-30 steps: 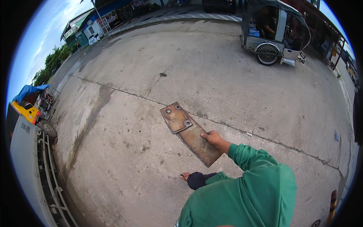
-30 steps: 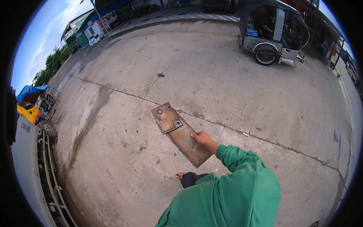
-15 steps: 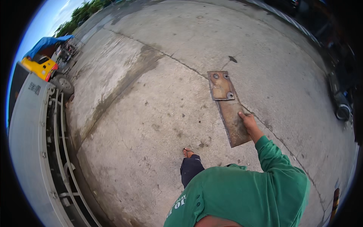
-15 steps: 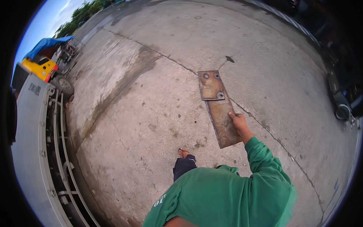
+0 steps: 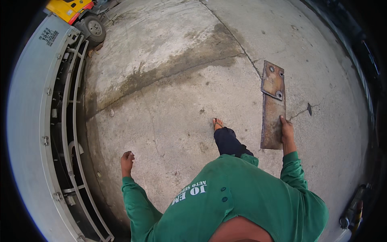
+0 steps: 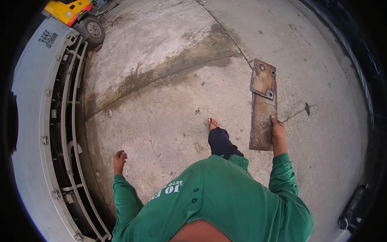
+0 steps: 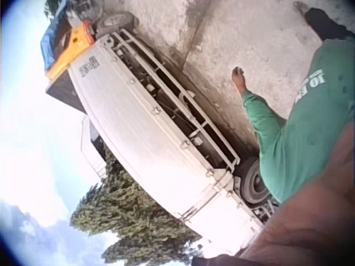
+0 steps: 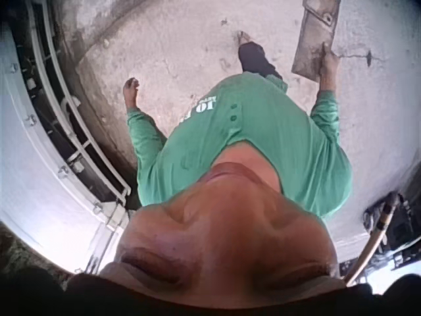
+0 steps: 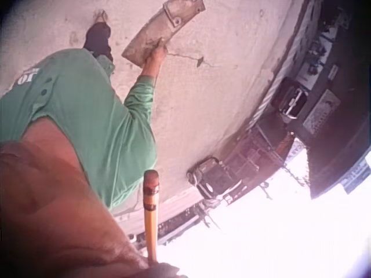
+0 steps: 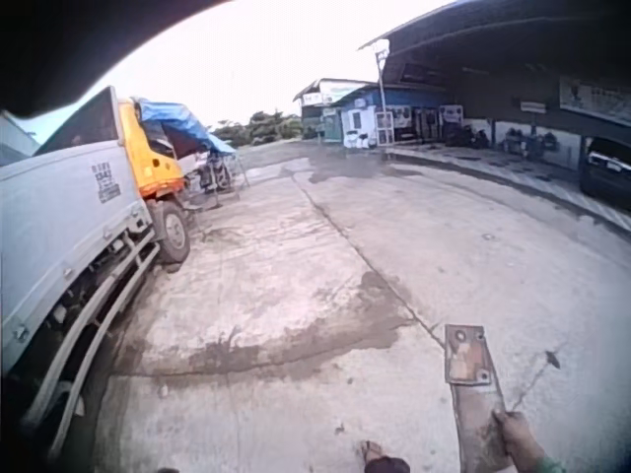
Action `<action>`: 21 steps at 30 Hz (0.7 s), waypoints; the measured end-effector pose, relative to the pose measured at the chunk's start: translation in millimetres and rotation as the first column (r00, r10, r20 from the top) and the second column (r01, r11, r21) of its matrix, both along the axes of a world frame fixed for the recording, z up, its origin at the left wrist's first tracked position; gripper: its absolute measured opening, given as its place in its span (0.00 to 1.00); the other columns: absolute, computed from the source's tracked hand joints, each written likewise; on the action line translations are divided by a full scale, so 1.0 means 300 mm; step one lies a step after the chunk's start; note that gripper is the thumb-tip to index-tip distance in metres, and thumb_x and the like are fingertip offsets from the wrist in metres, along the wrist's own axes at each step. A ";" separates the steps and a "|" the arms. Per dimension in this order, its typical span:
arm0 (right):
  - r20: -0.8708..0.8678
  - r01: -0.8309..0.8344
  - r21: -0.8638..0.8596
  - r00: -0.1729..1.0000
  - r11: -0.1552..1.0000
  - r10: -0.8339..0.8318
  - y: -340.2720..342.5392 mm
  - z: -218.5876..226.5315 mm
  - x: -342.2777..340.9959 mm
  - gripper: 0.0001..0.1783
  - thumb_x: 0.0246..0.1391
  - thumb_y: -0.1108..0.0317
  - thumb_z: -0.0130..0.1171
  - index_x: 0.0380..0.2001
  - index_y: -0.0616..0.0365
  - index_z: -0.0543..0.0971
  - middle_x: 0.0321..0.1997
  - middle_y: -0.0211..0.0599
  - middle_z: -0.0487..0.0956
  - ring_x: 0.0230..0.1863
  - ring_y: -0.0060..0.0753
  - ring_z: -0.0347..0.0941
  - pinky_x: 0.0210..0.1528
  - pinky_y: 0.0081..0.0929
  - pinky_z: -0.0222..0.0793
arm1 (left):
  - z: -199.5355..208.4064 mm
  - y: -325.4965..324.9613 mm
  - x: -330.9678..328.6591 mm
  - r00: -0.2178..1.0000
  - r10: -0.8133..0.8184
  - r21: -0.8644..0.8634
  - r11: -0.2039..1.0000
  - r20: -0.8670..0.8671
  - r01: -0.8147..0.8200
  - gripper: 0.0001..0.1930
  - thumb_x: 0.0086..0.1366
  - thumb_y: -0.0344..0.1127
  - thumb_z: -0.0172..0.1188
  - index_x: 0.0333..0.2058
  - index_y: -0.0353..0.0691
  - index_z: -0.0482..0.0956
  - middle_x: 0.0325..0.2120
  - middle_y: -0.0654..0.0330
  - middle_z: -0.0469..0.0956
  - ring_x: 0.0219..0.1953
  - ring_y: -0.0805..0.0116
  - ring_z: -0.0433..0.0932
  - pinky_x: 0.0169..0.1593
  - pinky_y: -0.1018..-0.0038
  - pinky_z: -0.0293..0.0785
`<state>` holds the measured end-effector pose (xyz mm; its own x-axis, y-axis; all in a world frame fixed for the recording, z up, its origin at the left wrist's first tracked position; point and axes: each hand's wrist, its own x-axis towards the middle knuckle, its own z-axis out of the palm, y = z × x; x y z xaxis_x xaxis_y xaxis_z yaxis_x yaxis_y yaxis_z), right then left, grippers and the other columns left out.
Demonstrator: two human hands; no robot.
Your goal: The person uses a welding torch to heat and weld a metal plate on the ground, then picks up the plate and walks to a puddle to cool it. The person also handles a hammer and an angle grinder.
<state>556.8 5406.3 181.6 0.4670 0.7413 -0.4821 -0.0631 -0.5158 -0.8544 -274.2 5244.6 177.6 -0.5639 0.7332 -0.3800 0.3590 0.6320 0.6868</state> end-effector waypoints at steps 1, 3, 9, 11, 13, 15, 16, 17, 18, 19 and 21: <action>-0.041 0.007 0.012 0.999 1.000 -0.006 0.199 0.008 -0.131 0.29 0.63 0.55 0.64 0.47 0.79 0.80 0.42 0.48 0.85 0.40 0.36 0.82 0.48 0.29 0.75 | -0.056 -0.002 -0.079 0.991 0.127 -0.061 0.990 0.049 -0.124 0.18 0.70 0.40 0.59 0.50 0.31 0.80 0.34 0.57 0.83 0.32 0.70 0.80 0.29 0.73 0.71; 0.013 -0.032 -0.060 0.999 0.998 0.033 0.514 -0.060 -0.215 0.30 0.62 0.54 0.65 0.48 0.79 0.80 0.42 0.47 0.85 0.41 0.35 0.82 0.48 0.29 0.75 | -0.182 0.072 -0.045 0.953 0.266 -0.390 0.901 0.145 -0.191 0.15 0.71 0.42 0.57 0.48 0.38 0.79 0.34 0.60 0.81 0.32 0.69 0.79 0.28 0.72 0.70; -0.017 -0.032 -0.116 0.999 0.993 0.030 1.637 -0.032 -0.608 0.33 0.63 0.54 0.65 0.52 0.81 0.77 0.44 0.49 0.84 0.42 0.36 0.81 0.50 0.30 0.74 | -0.297 0.483 0.093 0.757 0.508 -0.795 0.606 0.410 0.024 0.18 0.70 0.45 0.57 0.54 0.43 0.78 0.47 0.54 0.83 0.46 0.52 0.82 0.45 0.54 0.77; -0.037 -0.038 -0.041 0.999 0.998 0.037 1.977 -0.093 -0.770 0.32 0.63 0.56 0.64 0.53 0.81 0.76 0.49 0.54 0.83 0.47 0.41 0.81 0.52 0.33 0.75 | -0.372 0.697 0.065 0.716 0.540 -0.800 0.599 0.442 0.042 0.20 0.71 0.46 0.56 0.55 0.41 0.77 0.49 0.52 0.82 0.48 0.52 0.82 0.47 0.53 0.77; -0.130 -0.077 -0.012 0.989 0.997 0.075 2.293 -0.101 -0.928 0.30 0.65 0.59 0.62 0.54 0.81 0.76 0.50 0.55 0.83 0.47 0.42 0.83 0.53 0.34 0.77 | -0.436 0.968 -0.056 0.691 0.585 -0.809 0.588 0.424 -0.001 0.22 0.72 0.47 0.56 0.57 0.39 0.76 0.51 0.51 0.81 0.51 0.51 0.81 0.48 0.52 0.77; -0.213 -0.056 0.042 0.975 0.998 0.064 2.636 -0.160 -1.105 0.29 0.65 0.59 0.61 0.54 0.81 0.75 0.50 0.55 0.83 0.45 0.42 0.83 0.52 0.34 0.77 | -0.491 1.328 -0.370 0.715 0.602 -0.809 0.581 0.355 -0.087 0.24 0.74 0.48 0.55 0.58 0.36 0.75 0.53 0.49 0.81 0.53 0.51 0.81 0.49 0.51 0.77; -0.186 -0.062 0.029 0.980 0.998 0.067 2.773 -0.184 -1.172 0.30 0.65 0.59 0.61 0.54 0.82 0.75 0.50 0.55 0.83 0.46 0.42 0.83 0.53 0.34 0.77 | -0.504 1.482 -0.517 0.705 0.634 -0.837 0.537 0.320 -0.103 0.25 0.74 0.48 0.54 0.59 0.35 0.74 0.53 0.48 0.80 0.54 0.50 0.80 0.50 0.50 0.77; -0.169 -0.074 0.002 0.983 0.997 0.073 2.956 -0.183 -1.256 0.30 0.64 0.58 0.62 0.54 0.82 0.75 0.50 0.55 0.83 0.47 0.42 0.82 0.54 0.34 0.76 | -0.512 1.669 -0.676 0.695 0.647 -0.830 0.543 0.314 -0.131 0.26 0.75 0.49 0.54 0.60 0.34 0.74 0.54 0.48 0.80 0.55 0.50 0.80 0.51 0.50 0.77; -0.143 -0.080 -0.030 0.987 0.996 0.075 3.110 -0.180 -1.334 0.31 0.64 0.58 0.63 0.54 0.82 0.76 0.50 0.55 0.83 0.47 0.43 0.82 0.55 0.34 0.75 | -0.513 1.939 -0.838 0.765 0.606 -0.854 0.498 0.221 -0.148 0.21 0.75 0.50 0.50 0.53 0.40 0.79 0.49 0.53 0.81 0.44 0.52 0.80 0.47 0.52 0.76; -0.127 -0.080 -0.070 0.989 0.994 0.071 3.251 -0.177 -1.405 0.32 0.63 0.57 0.64 0.53 0.82 0.76 0.50 0.55 0.83 0.48 0.43 0.82 0.55 0.34 0.74 | -0.483 2.198 -1.002 0.750 0.544 -0.658 0.727 0.377 -0.197 0.18 0.74 0.47 0.52 0.51 0.41 0.80 0.44 0.54 0.82 0.42 0.55 0.81 0.43 0.54 0.76; -0.096 -0.105 -0.048 0.990 0.993 0.100 3.608 -0.116 -1.537 0.33 0.62 0.55 0.65 0.53 0.82 0.76 0.50 0.55 0.83 0.49 0.43 0.81 0.56 0.34 0.73 | -0.381 2.914 -1.222 0.958 0.128 -0.430 0.903 0.259 -0.004 0.20 0.70 0.41 0.60 0.55 0.36 0.79 0.39 0.58 0.83 0.38 0.64 0.83 0.39 0.64 0.78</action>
<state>95.6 6488.6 146.9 0.3412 0.7552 -0.5598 -0.0855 -0.5681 -0.8185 -641.0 6118.6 63.4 -0.4335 0.4341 -0.7897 0.1430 0.8984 0.4153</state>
